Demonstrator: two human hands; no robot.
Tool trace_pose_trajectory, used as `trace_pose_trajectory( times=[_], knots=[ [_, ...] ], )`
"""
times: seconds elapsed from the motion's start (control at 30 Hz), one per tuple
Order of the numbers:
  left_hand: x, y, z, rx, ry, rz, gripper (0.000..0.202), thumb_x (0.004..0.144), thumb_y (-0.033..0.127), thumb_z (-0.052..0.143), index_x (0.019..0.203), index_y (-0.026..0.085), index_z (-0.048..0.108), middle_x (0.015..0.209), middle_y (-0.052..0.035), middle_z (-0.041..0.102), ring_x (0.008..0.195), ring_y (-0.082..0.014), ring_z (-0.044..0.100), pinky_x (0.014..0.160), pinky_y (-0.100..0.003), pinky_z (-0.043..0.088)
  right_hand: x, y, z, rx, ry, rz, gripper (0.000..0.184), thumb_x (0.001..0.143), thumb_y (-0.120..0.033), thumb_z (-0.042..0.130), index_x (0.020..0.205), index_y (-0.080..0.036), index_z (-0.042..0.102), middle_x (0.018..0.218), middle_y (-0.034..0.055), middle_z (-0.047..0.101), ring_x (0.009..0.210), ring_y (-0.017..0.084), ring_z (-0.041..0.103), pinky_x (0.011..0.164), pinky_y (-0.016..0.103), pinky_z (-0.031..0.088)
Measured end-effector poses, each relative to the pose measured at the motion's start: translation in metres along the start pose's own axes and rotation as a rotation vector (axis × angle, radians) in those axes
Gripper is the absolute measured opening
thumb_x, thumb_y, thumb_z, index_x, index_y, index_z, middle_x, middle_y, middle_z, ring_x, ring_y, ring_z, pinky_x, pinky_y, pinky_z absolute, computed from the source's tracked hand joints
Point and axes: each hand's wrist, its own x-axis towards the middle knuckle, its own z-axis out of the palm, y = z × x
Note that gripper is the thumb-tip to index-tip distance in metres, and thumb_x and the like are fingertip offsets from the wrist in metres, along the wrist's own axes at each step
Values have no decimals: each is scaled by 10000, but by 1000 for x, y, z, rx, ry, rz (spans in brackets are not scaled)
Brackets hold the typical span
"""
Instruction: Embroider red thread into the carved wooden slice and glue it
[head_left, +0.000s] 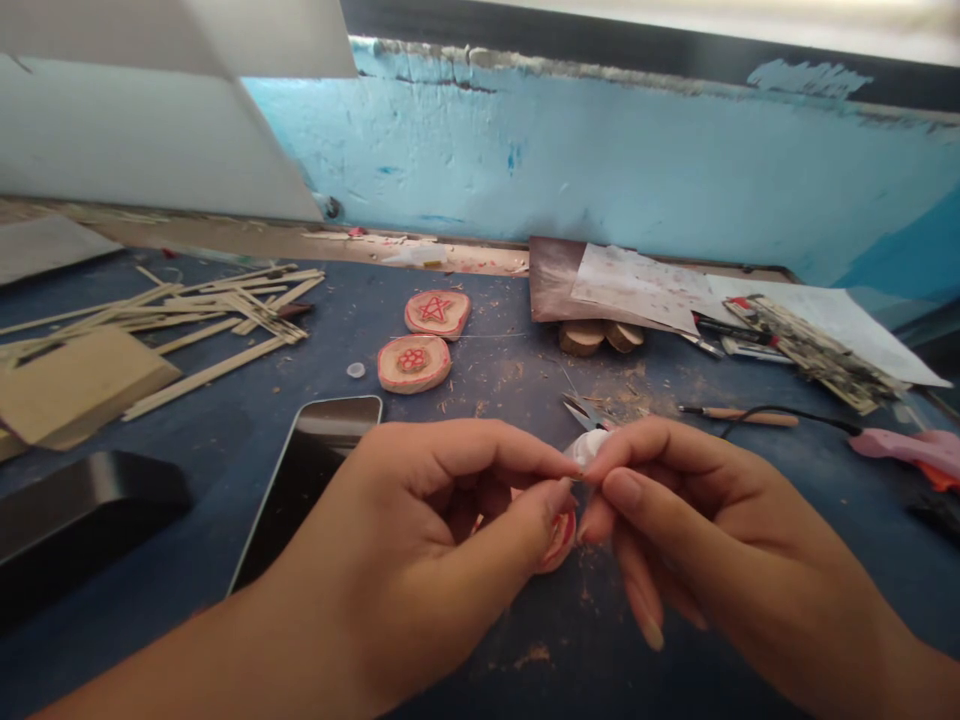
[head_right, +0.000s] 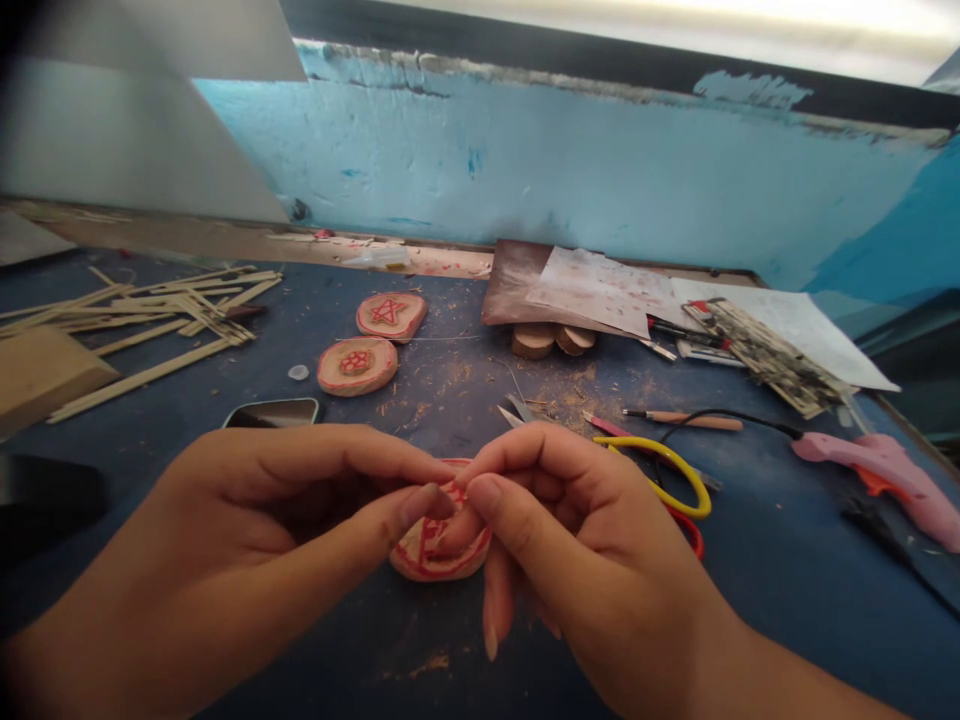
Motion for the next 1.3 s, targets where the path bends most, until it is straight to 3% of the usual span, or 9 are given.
trace_pose_trajectory(
  times=[0.07, 0.2, 0.37, 0.5, 0.7, 0.8, 0.9, 1.03, 1.3],
  knots=[
    [0, -1, 0, 24, 17, -3, 121, 798, 250, 908, 913, 287, 910, 752, 6, 843, 674, -157, 755, 584, -159, 558, 0, 0, 0, 5, -7, -17, 255, 1063, -436, 753, 1000, -190, 726, 615, -27, 703, 482, 50, 636, 463, 100, 394],
    [2, 1, 1, -25, 15, -63, 161, 764, 177, 901, 869, 299, 913, 718, 24, 829, 688, -144, 765, 600, -134, 559, 0, 3, 0, 42, 4, -75, 134, 1053, -364, 776, 1070, -240, 822, 834, 2, 805, 525, 38, 685, 471, 91, 440],
    [7, 3, -2, -158, -54, -199, 124, 780, 173, 897, 817, 291, 909, 772, -4, 853, 708, -127, 750, 659, -135, 587, -3, 4, 0, -41, 47, -144, 96, 1028, -325, 806, 1068, -316, 893, 767, -11, 779, 533, 47, 698, 505, 97, 512],
    [6, 1, -4, -98, -88, -175, 81, 819, 208, 884, 820, 285, 912, 767, -8, 845, 716, -123, 730, 662, -131, 570, -3, 5, -1, -85, 72, -164, 146, 1029, -328, 803, 1137, -367, 894, 808, -9, 795, 535, 52, 709, 495, 93, 522],
    [5, 1, 1, 13, -106, 71, 123, 905, 215, 808, 842, 253, 907, 763, -23, 850, 696, -152, 769, 654, -178, 608, -1, 4, 0, -44, 58, -121, 138, 1038, -296, 793, 1144, -305, 881, 660, -38, 730, 531, 35, 697, 507, 40, 506],
    [4, -3, 3, 173, -36, 233, 167, 903, 187, 753, 852, 243, 902, 796, -27, 860, 659, -166, 777, 540, -180, 570, 0, 3, 2, -2, 20, -83, 132, 1041, -296, 788, 1137, -277, 877, 706, -33, 740, 529, 26, 685, 491, 32, 499],
    [2, -9, 1, 381, 29, 396, 178, 898, 173, 729, 865, 230, 894, 726, -2, 824, 568, -127, 724, 474, -164, 517, 2, 5, 4, 57, 9, -37, 134, 1030, -313, 800, 1128, -251, 870, 736, -26, 743, 519, 23, 675, 466, 28, 483],
    [0, -15, 0, 546, 68, 579, 220, 905, 112, 689, 848, 231, 864, 679, 50, 776, 573, -67, 702, 557, -111, 533, 3, 8, 5, 95, 0, -13, 153, 1033, -321, 794, 1142, -238, 862, 769, -7, 756, 519, 28, 669, 455, 39, 475],
    [-3, -15, 1, 749, 99, 673, 230, 883, 78, 656, 769, 215, 802, 651, 75, 742, 578, -33, 695, 550, -67, 485, 5, 9, 9, 61, 1, -31, 160, 1026, -336, 792, 1111, -226, 870, 754, 11, 731, 522, 45, 641, 427, 68, 448]
  ],
)
